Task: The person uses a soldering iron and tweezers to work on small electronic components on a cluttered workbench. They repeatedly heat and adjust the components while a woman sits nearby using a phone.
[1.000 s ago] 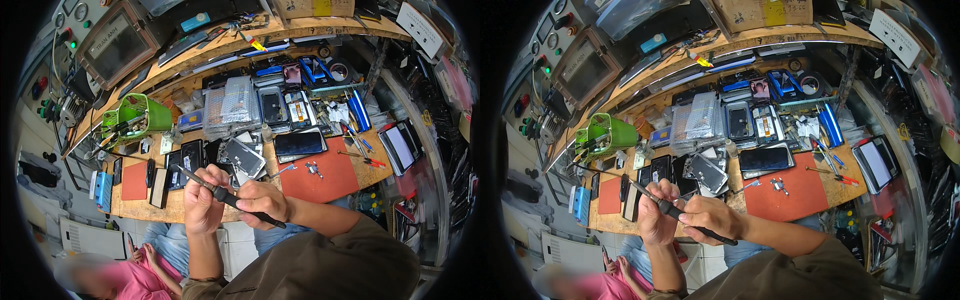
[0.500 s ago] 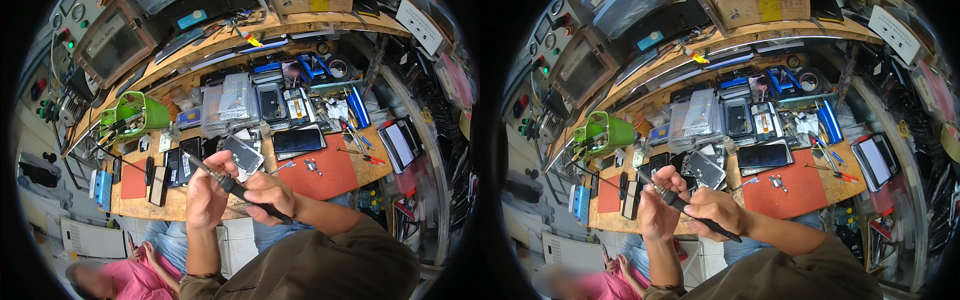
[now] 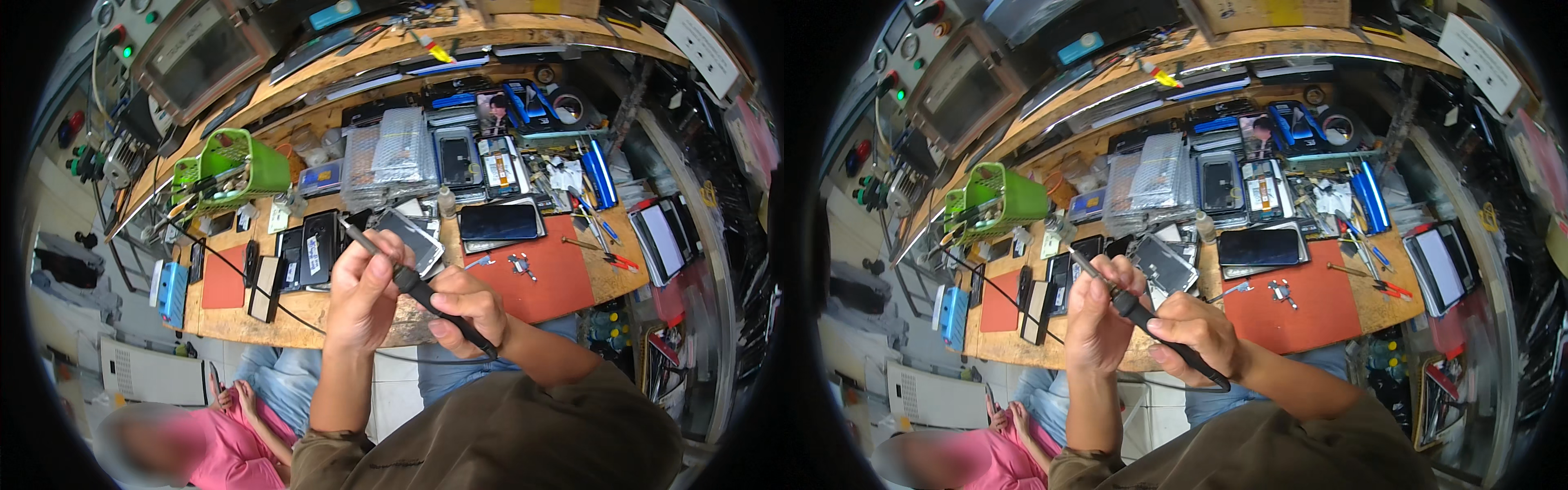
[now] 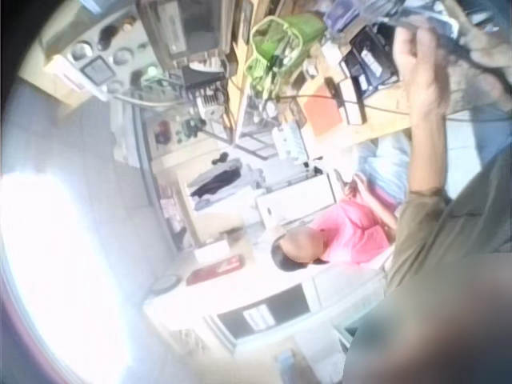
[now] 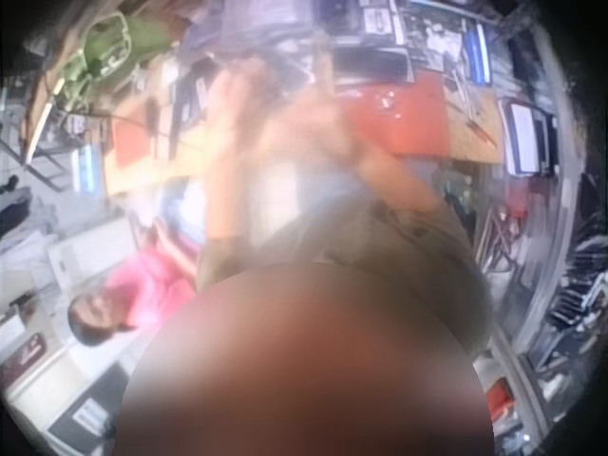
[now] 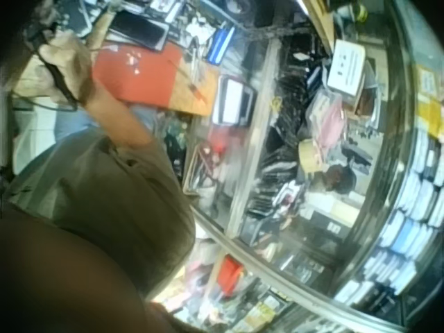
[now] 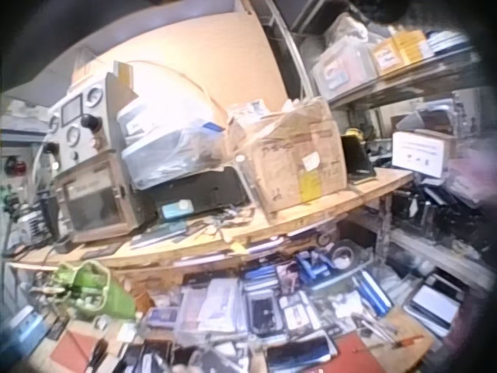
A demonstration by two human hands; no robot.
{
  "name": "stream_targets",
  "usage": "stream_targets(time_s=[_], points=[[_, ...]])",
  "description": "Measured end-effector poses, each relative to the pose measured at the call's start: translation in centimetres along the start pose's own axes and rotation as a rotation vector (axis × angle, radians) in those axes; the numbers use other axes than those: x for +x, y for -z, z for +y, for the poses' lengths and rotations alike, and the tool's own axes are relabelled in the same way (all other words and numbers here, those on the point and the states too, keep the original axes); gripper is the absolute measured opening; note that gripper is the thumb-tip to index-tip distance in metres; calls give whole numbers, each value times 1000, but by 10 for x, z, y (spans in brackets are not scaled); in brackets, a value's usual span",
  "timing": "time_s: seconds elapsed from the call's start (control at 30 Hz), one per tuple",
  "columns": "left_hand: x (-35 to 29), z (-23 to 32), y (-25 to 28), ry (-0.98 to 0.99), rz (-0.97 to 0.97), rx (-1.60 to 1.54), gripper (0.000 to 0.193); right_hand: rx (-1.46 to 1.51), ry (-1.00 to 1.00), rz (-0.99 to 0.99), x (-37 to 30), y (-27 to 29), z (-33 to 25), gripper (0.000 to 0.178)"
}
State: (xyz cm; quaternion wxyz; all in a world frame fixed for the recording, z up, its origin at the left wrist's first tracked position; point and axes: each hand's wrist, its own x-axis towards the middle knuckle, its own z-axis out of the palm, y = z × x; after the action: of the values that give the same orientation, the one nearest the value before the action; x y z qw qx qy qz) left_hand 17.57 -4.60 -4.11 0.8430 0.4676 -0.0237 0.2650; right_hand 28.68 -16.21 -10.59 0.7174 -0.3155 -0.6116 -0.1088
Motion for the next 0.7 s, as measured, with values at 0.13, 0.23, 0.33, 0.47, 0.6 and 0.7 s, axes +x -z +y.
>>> stream_targets(time_s=[0.13,0.23,0.33,0.47,0.6,0.7], points=[[-2,-2,0,43,66,-3,57,-17,-13,4,-2,2,1,36],[-2,2,3,-14,102,35,64,-37,-55,-37,-4,7,0,37],[2,4,8,-55,110,158,67,-58,-101,-89,-6,6,-1,38],[4,3,10,11,60,-9,66,-62,-88,-92,-6,3,1,36],[0,5,8,-12,177,108,57,-64,-111,-87,-7,2,4,35],[4,9,14,-27,169,77,45,-81,-103,-109,-8,0,5,34]])
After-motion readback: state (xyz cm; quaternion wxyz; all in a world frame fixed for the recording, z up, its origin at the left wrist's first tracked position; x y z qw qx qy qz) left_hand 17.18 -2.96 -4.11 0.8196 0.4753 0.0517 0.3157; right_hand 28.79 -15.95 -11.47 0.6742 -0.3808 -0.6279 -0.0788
